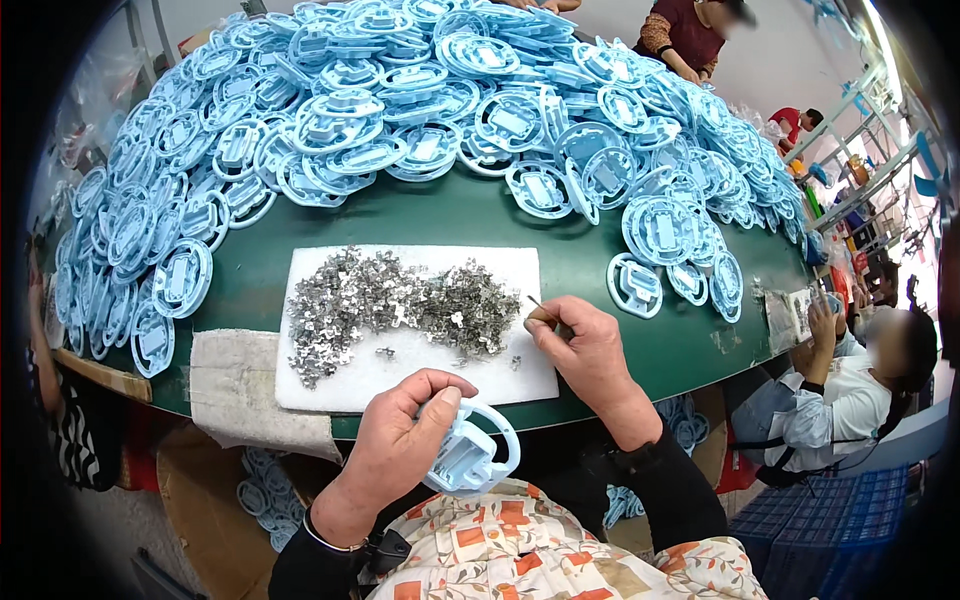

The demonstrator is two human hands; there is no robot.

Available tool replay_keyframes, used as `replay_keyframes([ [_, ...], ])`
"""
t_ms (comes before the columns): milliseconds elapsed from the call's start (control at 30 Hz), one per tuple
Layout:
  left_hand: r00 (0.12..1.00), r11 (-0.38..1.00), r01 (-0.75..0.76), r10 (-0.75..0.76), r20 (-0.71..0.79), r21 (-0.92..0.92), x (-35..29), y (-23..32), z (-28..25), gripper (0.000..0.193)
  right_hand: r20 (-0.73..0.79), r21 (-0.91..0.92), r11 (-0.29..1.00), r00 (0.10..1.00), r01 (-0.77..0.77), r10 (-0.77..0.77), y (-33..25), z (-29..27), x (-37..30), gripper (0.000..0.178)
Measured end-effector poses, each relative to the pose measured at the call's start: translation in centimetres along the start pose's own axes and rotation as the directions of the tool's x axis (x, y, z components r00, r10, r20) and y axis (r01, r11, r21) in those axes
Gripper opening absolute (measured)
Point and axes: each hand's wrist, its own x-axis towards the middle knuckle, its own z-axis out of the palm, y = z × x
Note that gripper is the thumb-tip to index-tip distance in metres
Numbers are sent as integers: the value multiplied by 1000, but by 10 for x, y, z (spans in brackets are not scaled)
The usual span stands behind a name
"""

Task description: The person repeatedly picks up light blue plastic rings and uses a small wooden-handled tool to press or adjust a central component. They handle the parts one at a time, placing finished units into a cardboard box. The process is repetitive and focused on manual assembly at a shared table.

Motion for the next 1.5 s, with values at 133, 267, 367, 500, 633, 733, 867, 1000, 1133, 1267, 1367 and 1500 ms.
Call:
replay_keyframes([
  [133,994,997,71,-71,81,9,14,-2,16,33,-27,137,989,999,50,-46,-25,1,-18,10],
  [267,996,999,43,-42,77,-17,25,-10,21,33,0,62,957,958,285,-285,-37,0,-29,14],
  [367,998,998,47,-45,54,-36,27,-11,22,34,75,-2,930,927,369,-367,-34,-8,-27,18],
  [500,1000,1000,14,-14,12,-23,25,-7,23,32,118,11,909,902,418,-416,-29,-11,-28,18],
  [633,999,1000,27,-26,42,-10,22,-8,18,30,190,168,930,914,329,-357,-30,-19,-26,22],
  [733,997,999,25,-28,70,48,21,-7,15,29,232,280,933,928,225,-293,-30,-21,-28,21],
  [867,998,991,-24,16,56,131,21,-5,17,27,219,383,924,972,-7,-83,-26,-16,-33,13],
  [1000,993,955,-117,112,37,272,19,-6,18,25,402,421,857,908,-296,116,-31,-17,-21,14],
  [1133,986,891,-167,152,68,421,19,-2,14,26,598,358,831,788,-425,145,-41,-23,-8,12],
  [1267,991,856,-132,105,81,500,16,7,14,25,636,346,817,756,-461,158,-34,-23,-1,10],
  [1367,999,924,-27,13,39,382,14,8,9,26,526,409,799,830,-440,187,-31,-23,-11,9],
  [1500,1000,983,-15,15,-2,182,13,-4,1,28,402,432,827,897,-361,182,-36,-21,-30,4],
])
